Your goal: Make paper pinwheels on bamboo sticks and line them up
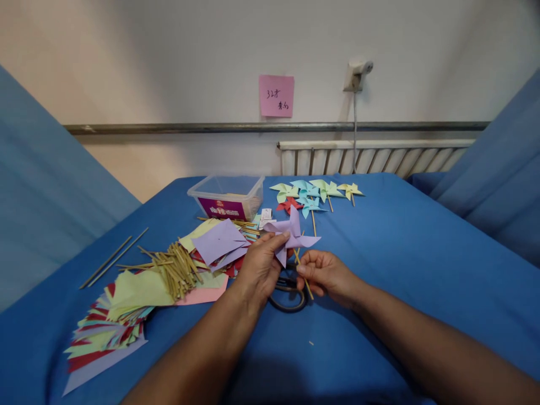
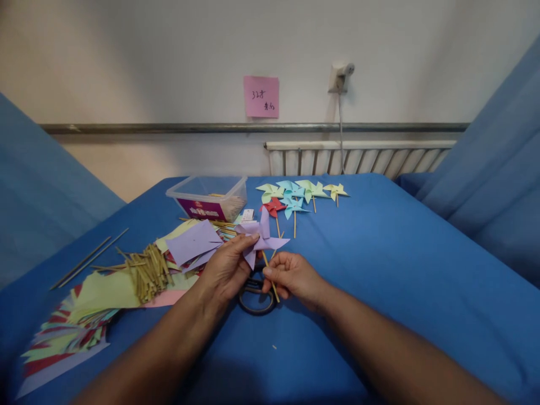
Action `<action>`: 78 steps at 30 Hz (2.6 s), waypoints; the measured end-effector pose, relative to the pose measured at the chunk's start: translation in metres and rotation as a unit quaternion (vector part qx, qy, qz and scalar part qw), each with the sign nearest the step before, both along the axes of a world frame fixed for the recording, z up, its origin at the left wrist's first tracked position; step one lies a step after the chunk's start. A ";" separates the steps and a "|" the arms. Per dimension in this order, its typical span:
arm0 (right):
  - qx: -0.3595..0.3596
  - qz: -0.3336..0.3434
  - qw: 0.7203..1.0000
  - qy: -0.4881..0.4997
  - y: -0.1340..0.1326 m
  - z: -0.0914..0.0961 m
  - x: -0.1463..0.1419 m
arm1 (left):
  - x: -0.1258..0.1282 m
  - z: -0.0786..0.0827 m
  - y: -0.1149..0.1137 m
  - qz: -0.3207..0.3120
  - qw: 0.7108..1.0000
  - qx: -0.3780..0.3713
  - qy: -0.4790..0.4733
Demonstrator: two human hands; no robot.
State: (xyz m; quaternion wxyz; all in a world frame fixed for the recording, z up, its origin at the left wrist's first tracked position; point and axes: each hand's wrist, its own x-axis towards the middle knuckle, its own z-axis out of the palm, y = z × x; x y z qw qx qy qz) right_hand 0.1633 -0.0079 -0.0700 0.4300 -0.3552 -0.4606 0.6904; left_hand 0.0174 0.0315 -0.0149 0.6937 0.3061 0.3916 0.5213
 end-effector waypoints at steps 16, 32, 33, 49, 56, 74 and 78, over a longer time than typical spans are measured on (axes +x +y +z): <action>0.040 -0.064 0.992 -0.098 0.008 -0.003 -0.006 | -0.005 -0.002 0.015 0.060 0.998 0.030 -0.012; 0.087 -0.177 0.915 -0.353 0.035 -0.003 0.018 | -0.004 0.006 0.015 0.094 0.995 0.002 -0.020; 0.078 -0.231 0.856 -0.457 0.044 -0.001 0.031 | -0.004 0.007 0.015 0.090 0.996 -0.005 -0.017; -0.066 -0.363 0.635 -0.679 0.173 -0.016 0.156 | -0.002 0.002 0.005 0.016 0.998 -0.052 0.017; -0.084 -0.398 0.615 -0.675 0.171 -0.012 0.169 | -0.002 0.002 0.003 0.006 0.998 -0.061 0.024; -0.011 -0.279 0.659 -0.698 0.099 -0.002 0.081 | -0.001 -0.002 0.002 -0.009 0.999 -0.035 -0.001; 0.004 -0.254 0.658 -0.709 0.094 -0.001 0.081 | -0.001 -0.004 0.003 -0.014 0.999 -0.035 0.009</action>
